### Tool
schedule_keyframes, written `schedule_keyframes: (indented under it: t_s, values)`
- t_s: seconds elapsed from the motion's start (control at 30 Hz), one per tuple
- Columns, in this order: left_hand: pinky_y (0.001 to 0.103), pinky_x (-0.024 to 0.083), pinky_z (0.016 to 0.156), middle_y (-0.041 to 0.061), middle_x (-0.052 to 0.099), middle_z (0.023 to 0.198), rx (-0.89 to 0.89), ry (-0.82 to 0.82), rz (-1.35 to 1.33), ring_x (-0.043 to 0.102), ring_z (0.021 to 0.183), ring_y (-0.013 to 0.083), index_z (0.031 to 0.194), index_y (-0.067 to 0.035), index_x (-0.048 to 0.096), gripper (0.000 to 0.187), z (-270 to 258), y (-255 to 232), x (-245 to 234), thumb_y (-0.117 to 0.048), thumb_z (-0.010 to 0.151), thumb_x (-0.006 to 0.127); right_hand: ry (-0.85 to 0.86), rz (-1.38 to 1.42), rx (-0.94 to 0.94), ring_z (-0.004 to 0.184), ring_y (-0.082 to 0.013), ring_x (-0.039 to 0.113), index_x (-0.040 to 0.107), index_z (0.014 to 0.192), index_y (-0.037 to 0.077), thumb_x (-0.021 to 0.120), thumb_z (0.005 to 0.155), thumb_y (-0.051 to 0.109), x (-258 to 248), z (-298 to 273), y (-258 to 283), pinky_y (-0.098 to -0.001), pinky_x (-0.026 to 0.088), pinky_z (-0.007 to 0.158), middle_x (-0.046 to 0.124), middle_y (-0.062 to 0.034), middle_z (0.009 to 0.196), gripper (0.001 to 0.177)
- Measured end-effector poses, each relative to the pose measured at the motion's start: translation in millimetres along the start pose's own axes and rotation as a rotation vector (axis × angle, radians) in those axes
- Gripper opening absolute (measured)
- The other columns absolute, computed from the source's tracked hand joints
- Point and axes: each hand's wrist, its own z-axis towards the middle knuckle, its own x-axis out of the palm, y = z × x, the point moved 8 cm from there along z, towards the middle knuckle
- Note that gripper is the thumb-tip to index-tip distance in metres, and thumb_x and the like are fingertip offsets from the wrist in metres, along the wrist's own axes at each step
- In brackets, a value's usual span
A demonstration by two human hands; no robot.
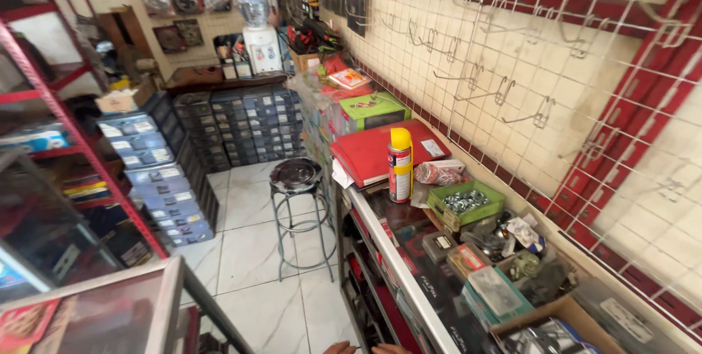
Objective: The person picks up packaged motorcycle parts from a display counter and hangs them onto a wire mesh rack by hand, handling one item at a time.
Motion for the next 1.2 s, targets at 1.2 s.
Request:
schedule_keyframes:
  t_s: [1.2]
  values:
    - [0.052,0.042,0.104,0.019,0.058,0.136,0.296,0.135,-0.338,0.051,0.131,0.0414,0.129,-0.004,0.061,0.058,378,112,-6,-0.023,0.078,0.08,-0.719,-0.101,0.052,0.108,-0.0342,0.071,0.071,0.118,0.004,0.076,0.08,0.007,-195,332,90,-0.0398,0.055,0.092,0.072,-0.0158,0.115,0.038]
